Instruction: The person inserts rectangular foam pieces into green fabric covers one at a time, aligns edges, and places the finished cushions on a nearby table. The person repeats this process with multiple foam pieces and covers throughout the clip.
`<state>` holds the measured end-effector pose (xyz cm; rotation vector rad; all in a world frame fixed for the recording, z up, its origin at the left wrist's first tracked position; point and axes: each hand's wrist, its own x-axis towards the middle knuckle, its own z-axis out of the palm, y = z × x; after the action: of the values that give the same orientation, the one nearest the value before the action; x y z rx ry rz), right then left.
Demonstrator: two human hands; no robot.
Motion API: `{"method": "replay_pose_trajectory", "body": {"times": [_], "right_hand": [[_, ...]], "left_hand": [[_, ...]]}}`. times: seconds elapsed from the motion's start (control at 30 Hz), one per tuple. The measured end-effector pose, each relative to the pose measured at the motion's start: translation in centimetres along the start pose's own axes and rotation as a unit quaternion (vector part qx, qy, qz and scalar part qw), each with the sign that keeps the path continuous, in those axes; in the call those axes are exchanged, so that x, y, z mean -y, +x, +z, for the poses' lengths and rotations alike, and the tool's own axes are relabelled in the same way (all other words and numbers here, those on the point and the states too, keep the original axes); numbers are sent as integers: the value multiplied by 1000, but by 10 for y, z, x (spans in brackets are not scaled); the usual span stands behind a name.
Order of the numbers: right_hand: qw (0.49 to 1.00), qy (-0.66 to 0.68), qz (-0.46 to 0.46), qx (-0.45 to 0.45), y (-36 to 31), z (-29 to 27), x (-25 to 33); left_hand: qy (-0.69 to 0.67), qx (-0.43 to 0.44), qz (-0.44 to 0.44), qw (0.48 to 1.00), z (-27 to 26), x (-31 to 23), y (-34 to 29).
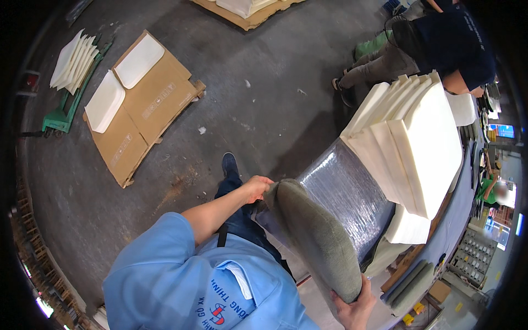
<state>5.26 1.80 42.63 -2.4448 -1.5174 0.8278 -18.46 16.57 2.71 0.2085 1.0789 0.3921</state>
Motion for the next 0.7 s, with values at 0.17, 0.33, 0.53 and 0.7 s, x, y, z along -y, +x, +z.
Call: {"method": "replay_pose_trajectory", "body": {"times": [0.17,0.33,0.53,0.7], "right_hand": [[996,-60,-59,39,-10,1,-9],[979,-144,-89,113,-6,24,-21],[925,125,3,359,51,4,-14],[897,160,0,411,167,96,-2]], "left_hand": [[-26,-53,14,998,5,21,-16],[-15,-124,22,992,-3,49,-5],[52,-152,44,986,-3,54,-5],[35,-100,31,994,-14,55,-3]]}}
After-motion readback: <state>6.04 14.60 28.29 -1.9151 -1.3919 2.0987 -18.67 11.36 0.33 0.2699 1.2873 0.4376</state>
